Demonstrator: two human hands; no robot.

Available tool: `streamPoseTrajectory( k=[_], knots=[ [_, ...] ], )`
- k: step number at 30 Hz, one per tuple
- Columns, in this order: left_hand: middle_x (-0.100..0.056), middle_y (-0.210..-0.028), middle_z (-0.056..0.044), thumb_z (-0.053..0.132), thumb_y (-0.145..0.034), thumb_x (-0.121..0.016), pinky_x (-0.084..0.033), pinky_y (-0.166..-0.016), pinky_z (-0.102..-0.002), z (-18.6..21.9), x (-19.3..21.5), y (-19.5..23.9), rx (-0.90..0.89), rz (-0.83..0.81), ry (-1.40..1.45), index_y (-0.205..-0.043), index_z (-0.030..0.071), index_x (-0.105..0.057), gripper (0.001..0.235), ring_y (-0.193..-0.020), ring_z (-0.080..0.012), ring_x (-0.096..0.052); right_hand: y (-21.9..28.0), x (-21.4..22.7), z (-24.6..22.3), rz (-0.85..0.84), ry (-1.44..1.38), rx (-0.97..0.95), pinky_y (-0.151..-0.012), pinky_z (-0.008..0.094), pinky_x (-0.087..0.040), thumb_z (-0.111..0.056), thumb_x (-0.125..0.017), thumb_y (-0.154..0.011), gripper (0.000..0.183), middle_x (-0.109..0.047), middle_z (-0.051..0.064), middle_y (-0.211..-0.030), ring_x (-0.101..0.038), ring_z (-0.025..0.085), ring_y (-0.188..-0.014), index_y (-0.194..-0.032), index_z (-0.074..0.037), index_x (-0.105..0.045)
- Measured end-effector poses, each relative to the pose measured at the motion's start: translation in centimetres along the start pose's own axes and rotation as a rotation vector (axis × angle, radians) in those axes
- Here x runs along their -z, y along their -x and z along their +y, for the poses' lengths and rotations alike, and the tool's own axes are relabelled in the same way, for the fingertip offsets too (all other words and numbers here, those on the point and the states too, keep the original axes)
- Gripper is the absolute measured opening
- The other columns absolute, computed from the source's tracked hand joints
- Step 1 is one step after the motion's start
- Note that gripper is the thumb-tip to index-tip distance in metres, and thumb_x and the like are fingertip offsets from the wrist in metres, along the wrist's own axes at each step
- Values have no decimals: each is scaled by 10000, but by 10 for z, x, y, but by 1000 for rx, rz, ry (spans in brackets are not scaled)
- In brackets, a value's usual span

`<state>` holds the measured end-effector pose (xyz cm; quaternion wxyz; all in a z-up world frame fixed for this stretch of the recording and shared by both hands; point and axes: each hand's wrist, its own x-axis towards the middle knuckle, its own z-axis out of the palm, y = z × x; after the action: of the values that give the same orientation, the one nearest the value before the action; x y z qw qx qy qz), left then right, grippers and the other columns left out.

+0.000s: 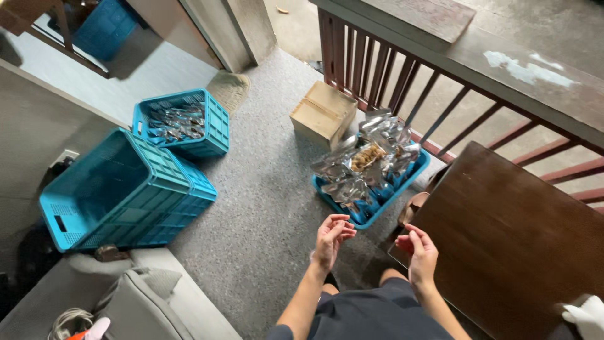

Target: The person organizes several small sealed plastic bags of food into a large clear plastic bag, ties the large bag shut, and then carries a blue crate filled with more food bags.

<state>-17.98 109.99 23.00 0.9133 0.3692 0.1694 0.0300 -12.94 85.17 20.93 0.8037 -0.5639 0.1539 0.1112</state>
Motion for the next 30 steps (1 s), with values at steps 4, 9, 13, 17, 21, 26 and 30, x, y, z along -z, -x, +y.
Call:
streamPoseTrajectory(
  k=[4, 9, 13, 17, 21, 26, 30],
  knots=[
    [-701, -1058, -115, 52, -982, -551, -567, -898, -354, 38, 44, -26, -15, 2, 55, -1236, -3, -605, 265, -936, -227, -710, 15, -36, 15, 81, 44, -6, -820, 325, -575, -169, -539, -1070, 302, -725, 104, -939, -697, 172, -839, -1301, 3, -627],
    [-691, -1067, -127, 40, -989, -549, -566, -931, -364, 56, 39, -77, 45, -52, 93, -1253, -5, -587, 270, -1000, -230, -711, -10, -53, 3, 196, 1, 56, -835, 338, -583, -146, -533, -1069, 313, -724, 105, -953, -696, 174, -852, -1340, -6, -600],
    [-691, -1094, -116, 44, -992, -563, -561, -948, -360, 57, 34, -104, 108, -118, 94, -1263, 15, -581, 273, -1018, -216, -699, -29, -58, 9, 288, -66, 146, -829, 323, -585, -144, -528, -1091, 298, -726, 105, -955, -694, 169, -846, -1345, -5, -600],
    [-686, -1075, -94, 75, -990, -587, -565, -921, -364, 60, 33, -133, 197, -93, 18, -1249, 33, -598, 262, -1011, -210, -701, -54, -65, 10, 360, -51, 177, -770, 315, -591, -135, -521, -1084, 282, -723, 113, -925, -698, 170, -800, -1320, -5, -604],
    [-699, -1063, -111, 149, -1024, -605, -575, -891, -354, 41, 36, -161, 271, -72, 4, -1227, 27, -615, 238, -973, -208, -710, -78, -70, 22, 395, -73, 173, -783, 304, -593, -87, -519, -1062, 286, -730, 119, -930, -706, 170, -803, -1313, 7, -618],
    [-709, -1046, -105, 190, -1015, -623, -583, -847, -341, 27, 37, -213, 328, -84, -69, -1232, 49, -625, 259, -930, -203, -720, -119, -92, 37, 476, -142, 192, -774, 300, -598, -57, -532, -1011, 306, -719, 106, -898, -701, 160, -787, -1297, 14, -613],
    [-699, -1065, -74, 154, -983, -647, -560, -788, -316, 3, 55, -263, 409, -104, -187, -1258, 116, -593, 283, -915, -188, -702, -159, -113, 67, 567, -142, 196, -778, 279, -574, -53, -551, -1006, 333, -725, 122, -901, -694, 165, -777, -1319, 40, -617]
  ],
)
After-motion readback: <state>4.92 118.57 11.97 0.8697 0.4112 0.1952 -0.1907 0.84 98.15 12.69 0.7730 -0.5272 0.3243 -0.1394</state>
